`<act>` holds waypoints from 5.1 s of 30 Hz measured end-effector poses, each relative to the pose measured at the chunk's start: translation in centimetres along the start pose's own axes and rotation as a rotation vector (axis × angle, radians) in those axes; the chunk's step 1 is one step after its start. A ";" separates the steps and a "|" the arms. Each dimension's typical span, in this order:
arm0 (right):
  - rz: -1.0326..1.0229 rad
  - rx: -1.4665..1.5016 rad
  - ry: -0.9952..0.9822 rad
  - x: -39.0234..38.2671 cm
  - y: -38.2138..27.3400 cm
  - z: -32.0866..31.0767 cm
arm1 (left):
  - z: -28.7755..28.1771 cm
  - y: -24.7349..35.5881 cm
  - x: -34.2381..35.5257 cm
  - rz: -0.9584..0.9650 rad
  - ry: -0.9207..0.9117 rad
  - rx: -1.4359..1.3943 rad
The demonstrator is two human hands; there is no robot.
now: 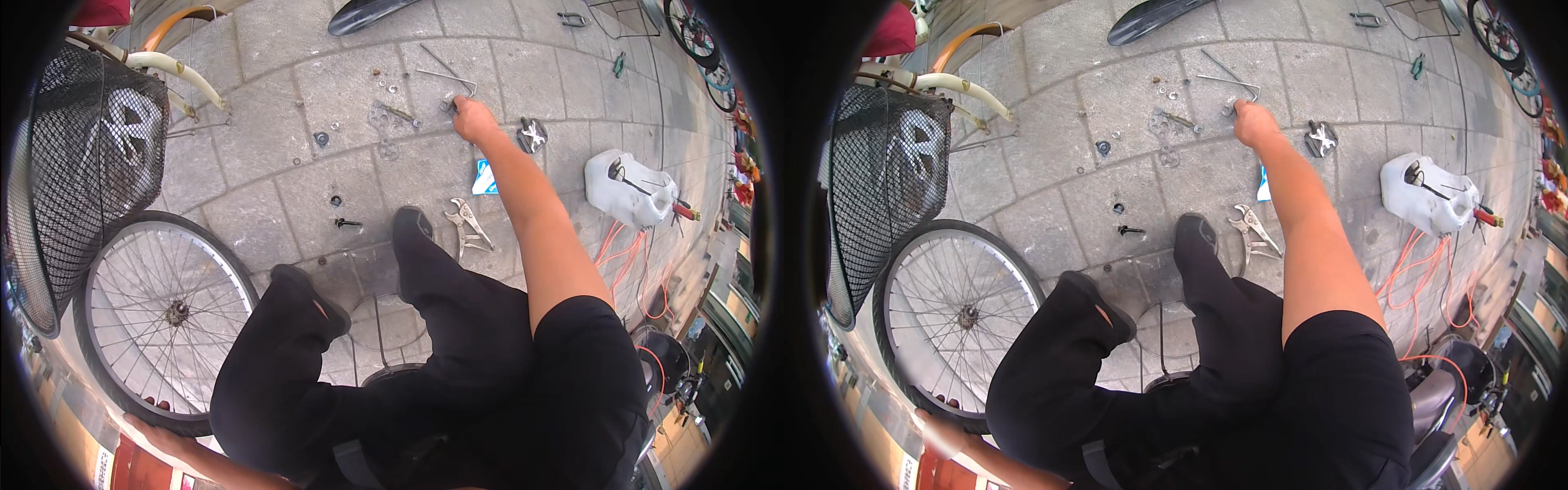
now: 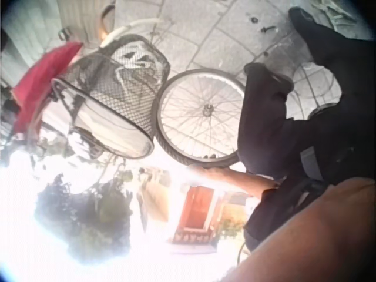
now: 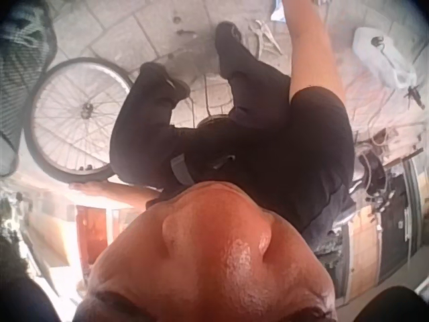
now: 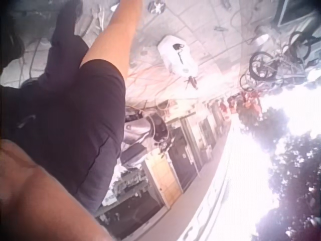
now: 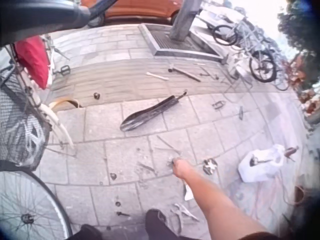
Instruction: The person sits on the ground and works on a bicycle wheel, using a wrench and pliers to adjust the hub and spokes. The wheel is rotated and inspected repeatedly during the process.
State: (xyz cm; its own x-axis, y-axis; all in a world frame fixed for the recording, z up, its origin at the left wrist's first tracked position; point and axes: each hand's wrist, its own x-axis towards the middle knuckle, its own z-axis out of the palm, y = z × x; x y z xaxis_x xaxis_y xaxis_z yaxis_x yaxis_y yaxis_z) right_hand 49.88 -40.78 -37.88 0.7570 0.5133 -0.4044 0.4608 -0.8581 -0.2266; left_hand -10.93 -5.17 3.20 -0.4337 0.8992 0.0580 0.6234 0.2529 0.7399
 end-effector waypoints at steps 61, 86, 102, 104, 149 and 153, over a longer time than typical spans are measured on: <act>-0.676 1.397 -0.313 -39.1 -47.0 -17.9 | -1.3 -0.2 -17.0 0.224 -0.339 -0.448; -0.383 1.501 -0.581 -42.4 -38.4 -9.7 | 8.0 -17.3 -16.7 -0.288 -0.850 -0.471; -0.274 0.986 -0.426 -35.9 -36.1 -4.5 | 10.9 -20.0 -12.6 -0.758 -0.969 -0.736; -0.301 0.898 -0.419 -33.5 -36.2 -3.4 | 11.2 -21.1 -12.5 -0.792 -0.998 -0.837; -0.420 0.673 -0.605 -28.0 -37.4 -0.8 | 9.0 -21.7 -13.1 -0.780 -0.969 -0.979; -0.229 0.730 -0.666 -28.5 -37.8 -0.1 | 8.3 -20.5 -13.1 -0.803 -0.971 -0.922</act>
State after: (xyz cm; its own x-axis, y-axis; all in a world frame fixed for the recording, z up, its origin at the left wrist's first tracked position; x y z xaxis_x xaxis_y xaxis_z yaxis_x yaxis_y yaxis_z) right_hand 10.96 -22.97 -17.65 0.1710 0.7455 -0.6442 -0.0018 -0.6536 -0.7568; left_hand -12.65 -19.14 -18.35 0.3526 0.6107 -0.7090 -0.3143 0.7910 0.5250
